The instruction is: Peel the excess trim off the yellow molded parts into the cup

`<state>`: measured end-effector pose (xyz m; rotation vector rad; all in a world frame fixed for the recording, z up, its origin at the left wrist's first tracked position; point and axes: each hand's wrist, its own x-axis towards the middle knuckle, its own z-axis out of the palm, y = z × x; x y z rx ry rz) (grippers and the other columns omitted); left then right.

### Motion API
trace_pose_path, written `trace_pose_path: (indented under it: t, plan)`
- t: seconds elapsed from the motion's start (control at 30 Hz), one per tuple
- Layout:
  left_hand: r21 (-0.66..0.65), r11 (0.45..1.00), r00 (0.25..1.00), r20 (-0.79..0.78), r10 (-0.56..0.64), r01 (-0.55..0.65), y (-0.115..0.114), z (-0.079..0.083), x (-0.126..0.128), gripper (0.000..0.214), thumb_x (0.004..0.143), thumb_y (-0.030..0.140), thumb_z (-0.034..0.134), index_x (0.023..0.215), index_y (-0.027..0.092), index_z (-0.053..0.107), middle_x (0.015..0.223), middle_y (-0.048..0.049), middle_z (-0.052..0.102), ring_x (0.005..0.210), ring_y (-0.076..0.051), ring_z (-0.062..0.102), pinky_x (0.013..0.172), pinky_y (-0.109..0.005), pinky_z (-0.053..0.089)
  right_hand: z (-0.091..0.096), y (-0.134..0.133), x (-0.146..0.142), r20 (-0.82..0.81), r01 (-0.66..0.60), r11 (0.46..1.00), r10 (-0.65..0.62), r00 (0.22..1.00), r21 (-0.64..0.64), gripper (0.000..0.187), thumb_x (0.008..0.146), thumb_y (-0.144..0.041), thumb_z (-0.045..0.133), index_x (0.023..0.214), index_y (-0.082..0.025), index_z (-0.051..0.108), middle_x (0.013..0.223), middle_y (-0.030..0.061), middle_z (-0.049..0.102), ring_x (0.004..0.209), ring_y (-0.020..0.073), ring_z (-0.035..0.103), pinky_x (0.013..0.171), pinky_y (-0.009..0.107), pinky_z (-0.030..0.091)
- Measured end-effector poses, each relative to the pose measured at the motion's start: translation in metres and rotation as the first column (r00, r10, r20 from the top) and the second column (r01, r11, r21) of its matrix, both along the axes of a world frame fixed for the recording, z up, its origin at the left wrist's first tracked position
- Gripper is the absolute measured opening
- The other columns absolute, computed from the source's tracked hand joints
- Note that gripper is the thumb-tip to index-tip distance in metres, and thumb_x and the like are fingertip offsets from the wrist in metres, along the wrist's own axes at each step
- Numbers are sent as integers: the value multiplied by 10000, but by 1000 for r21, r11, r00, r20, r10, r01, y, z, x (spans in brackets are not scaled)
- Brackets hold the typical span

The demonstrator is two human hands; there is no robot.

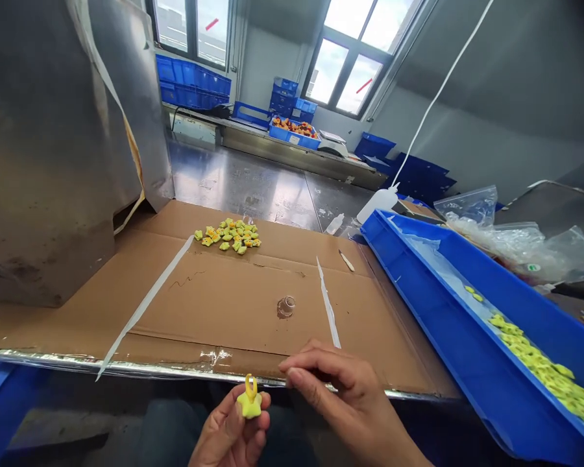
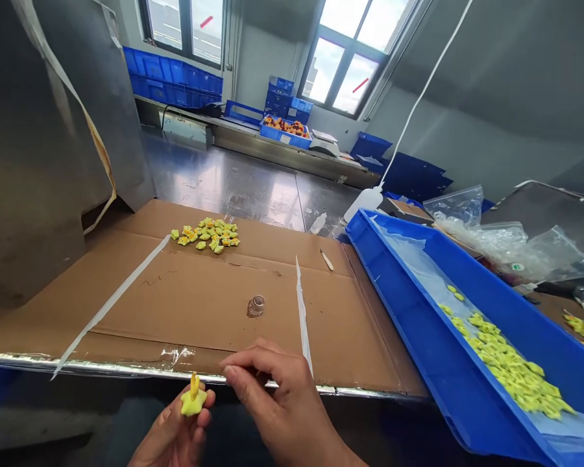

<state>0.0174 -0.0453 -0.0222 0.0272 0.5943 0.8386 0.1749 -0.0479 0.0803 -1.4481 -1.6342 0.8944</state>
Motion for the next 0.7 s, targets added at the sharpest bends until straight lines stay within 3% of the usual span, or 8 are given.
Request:
trace_pose_path:
  t: [0.1, 0.23, 0.47, 0.7]
  plan:
    - [48, 999, 996, 90, -7, 3, -3, -5, -3, 205, 594, 171, 807, 789, 212, 759, 791, -42, 783, 670, -109, 714, 617, -116, 549, -9, 0, -8, -57, 26, 987, -35, 998, -156, 135, 836, -259, 598, 810, -208, 721, 692, 7, 601, 630, 144, 532, 546, 252, 388]
    - [74, 997, 993, 115, -11, 3, -4, -4, -6, 189, 645, 158, 777, 830, 183, 754, 813, -52, 781, 692, -102, 712, 641, -106, 545, -15, 2, -16, -203, -16, 970, -35, 979, -242, 123, 832, -243, 595, 831, -213, 714, 756, 6, 619, 692, 149, 566, 607, 253, 428]
    - [36, 999, 999, -23, 34, -33, -5, 6, 1, 290, 472, 192, 869, 739, 223, 760, 690, -16, 775, 589, -104, 701, 559, -110, 551, -15, 2, -18, -229, -21, 957, -48, 972, -290, 111, 802, -218, 627, 877, -198, 707, 778, 2, 641, 699, 141, 582, 619, 241, 456]
    - [168, 981, 970, -204, 129, -95, -8, 7, 7, 305, 410, 254, 894, 644, 156, 726, 576, -23, 725, 523, -112, 656, 530, -139, 539, -19, 2, -17, -147, -45, 961, 5, 989, -271, 93, 753, -199, 675, 838, -178, 707, 702, -20, 606, 625, 106, 536, 551, 206, 418]
